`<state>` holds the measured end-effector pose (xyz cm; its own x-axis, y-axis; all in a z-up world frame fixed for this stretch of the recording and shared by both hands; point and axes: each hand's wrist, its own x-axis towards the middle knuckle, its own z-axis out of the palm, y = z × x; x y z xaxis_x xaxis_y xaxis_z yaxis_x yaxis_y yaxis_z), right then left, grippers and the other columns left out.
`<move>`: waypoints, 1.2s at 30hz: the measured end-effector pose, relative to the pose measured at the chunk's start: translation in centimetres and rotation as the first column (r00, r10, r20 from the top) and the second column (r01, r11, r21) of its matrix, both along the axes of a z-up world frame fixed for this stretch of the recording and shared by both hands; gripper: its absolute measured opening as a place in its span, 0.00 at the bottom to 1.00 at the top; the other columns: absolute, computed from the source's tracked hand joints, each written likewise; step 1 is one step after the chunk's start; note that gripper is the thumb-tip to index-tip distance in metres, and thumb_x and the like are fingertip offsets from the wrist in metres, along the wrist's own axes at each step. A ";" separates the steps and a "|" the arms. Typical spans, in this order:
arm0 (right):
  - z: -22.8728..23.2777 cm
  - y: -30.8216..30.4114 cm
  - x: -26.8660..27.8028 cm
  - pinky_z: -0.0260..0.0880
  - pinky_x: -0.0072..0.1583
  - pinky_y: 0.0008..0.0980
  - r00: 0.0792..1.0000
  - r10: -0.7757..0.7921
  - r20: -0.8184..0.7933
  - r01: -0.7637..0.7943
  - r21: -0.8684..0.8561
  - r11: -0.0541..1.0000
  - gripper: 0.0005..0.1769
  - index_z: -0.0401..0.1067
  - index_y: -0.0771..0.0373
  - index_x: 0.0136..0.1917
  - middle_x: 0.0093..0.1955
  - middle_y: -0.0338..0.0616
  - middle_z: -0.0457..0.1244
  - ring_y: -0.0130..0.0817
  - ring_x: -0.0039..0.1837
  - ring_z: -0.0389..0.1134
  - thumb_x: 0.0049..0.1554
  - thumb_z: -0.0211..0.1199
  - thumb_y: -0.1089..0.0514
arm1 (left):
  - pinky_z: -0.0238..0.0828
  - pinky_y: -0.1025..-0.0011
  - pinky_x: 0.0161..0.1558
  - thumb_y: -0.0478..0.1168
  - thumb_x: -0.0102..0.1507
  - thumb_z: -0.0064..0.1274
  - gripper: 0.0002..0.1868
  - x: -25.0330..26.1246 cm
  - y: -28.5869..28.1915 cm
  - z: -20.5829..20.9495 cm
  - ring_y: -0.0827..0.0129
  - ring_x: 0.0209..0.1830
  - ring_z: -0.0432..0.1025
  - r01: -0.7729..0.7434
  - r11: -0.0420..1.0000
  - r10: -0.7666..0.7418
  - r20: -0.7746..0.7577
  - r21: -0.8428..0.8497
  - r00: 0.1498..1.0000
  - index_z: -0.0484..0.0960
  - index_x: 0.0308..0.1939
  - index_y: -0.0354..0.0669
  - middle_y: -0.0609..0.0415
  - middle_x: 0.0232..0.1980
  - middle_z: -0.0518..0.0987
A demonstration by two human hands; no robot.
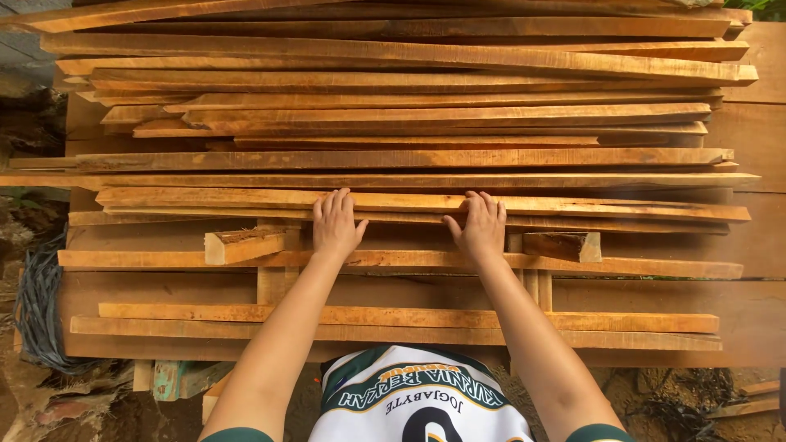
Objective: Stacking and organizing thin wooden strips on a wooden workbench.
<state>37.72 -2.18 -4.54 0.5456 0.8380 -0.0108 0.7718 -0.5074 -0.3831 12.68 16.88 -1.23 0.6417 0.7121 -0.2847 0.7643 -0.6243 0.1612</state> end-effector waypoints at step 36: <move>15.6 -15.3 -6.7 0.49 0.72 0.49 0.975 0.177 0.138 -0.203 0.214 0.955 0.27 0.77 0.38 0.62 0.56 0.29 0.68 0.32 0.59 0.64 0.49 0.74 0.39 | 0.38 0.46 0.71 0.61 0.65 0.53 0.24 -12.7 -13.9 16.7 0.67 0.64 0.65 -0.010 0.999 0.025 0.330 -0.046 0.944 0.78 0.61 0.63 0.62 0.59 0.78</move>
